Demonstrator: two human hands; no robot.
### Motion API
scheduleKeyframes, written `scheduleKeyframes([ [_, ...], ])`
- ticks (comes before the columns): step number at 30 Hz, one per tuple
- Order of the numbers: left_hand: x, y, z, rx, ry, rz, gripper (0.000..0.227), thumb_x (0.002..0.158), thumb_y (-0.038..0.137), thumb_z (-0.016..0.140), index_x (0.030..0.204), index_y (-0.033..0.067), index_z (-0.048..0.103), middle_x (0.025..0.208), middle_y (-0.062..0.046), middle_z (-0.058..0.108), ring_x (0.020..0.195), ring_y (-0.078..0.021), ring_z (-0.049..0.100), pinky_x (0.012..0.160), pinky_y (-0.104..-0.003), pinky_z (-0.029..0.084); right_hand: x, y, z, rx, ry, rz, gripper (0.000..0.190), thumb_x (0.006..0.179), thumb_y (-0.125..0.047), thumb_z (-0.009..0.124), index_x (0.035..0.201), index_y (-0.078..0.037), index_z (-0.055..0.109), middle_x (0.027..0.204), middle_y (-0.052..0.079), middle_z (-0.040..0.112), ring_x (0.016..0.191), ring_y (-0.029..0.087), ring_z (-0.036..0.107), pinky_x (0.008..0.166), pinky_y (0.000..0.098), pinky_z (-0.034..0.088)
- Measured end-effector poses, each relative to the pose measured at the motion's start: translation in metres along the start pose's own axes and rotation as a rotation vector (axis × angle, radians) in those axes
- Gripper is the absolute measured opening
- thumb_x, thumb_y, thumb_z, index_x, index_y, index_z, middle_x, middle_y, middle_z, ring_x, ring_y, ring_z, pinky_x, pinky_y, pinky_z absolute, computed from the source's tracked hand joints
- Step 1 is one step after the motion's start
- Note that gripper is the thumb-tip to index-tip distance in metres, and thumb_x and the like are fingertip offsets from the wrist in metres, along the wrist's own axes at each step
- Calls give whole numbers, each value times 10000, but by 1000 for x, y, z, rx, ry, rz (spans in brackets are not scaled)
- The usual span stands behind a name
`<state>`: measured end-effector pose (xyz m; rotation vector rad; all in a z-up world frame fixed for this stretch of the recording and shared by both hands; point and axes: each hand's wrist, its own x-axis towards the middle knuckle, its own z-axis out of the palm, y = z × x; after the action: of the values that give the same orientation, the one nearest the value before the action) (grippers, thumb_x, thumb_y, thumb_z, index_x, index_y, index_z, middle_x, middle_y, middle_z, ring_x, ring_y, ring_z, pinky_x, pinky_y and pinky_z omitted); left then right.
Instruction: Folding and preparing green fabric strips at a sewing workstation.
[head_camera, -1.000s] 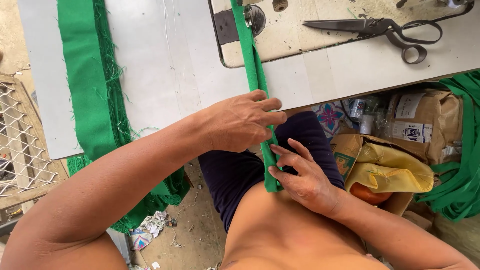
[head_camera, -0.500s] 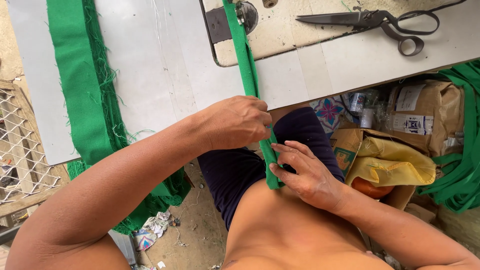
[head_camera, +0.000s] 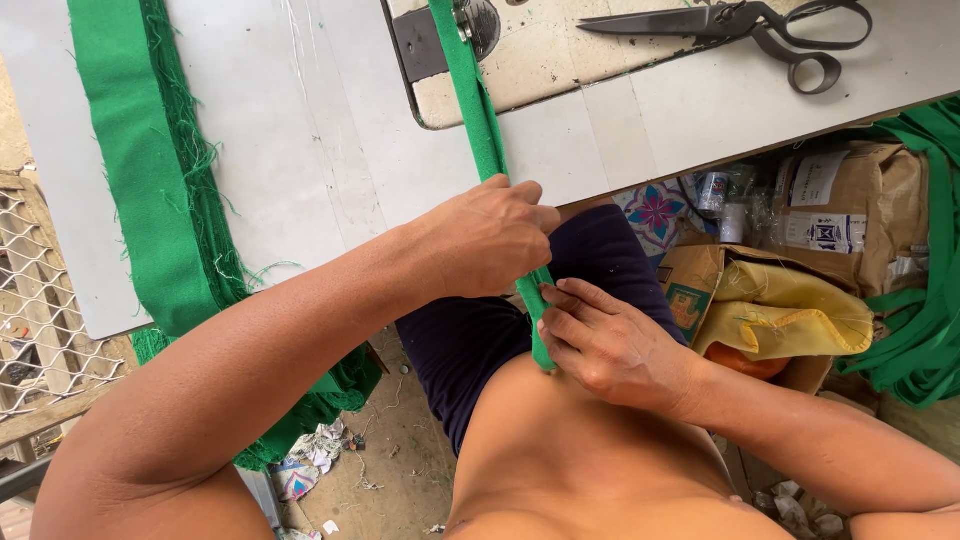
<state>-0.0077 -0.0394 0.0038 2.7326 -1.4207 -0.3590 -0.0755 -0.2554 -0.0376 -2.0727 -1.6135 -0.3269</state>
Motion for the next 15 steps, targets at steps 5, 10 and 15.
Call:
scheduleKeyframes([
  [5, 7, 1, -12, -36, -127, -2, 35, 834, 220, 807, 862, 200, 817, 830, 36, 646, 852, -211, 579, 708, -391, 490, -8, 0, 11, 23, 25, 15, 168, 996, -53, 544, 897, -6, 671, 936, 118, 577, 1057, 353, 696, 1033, 546, 526],
  [10, 12, 1, 3, -71, -126, -37, 35, 825, 208, 806, 797, 192, 793, 736, 18, 642, 817, -236, 584, 677, -408, 476, -13, 0, 19, 17, 45, 18, 180, 1007, -57, 525, 905, 2, 662, 947, 117, 569, 1082, 372, 691, 1019, 561, 530],
  [15, 13, 6, 2, -41, -103, -65, 46, 818, 144, 799, 780, 171, 794, 738, -21, 675, 815, -271, 589, 701, -437, 452, -12, -1, 23, 9, 102, 33, 181, 1031, -36, 506, 934, 15, 650, 934, 126, 543, 1044, 384, 684, 999, 552, 528],
])
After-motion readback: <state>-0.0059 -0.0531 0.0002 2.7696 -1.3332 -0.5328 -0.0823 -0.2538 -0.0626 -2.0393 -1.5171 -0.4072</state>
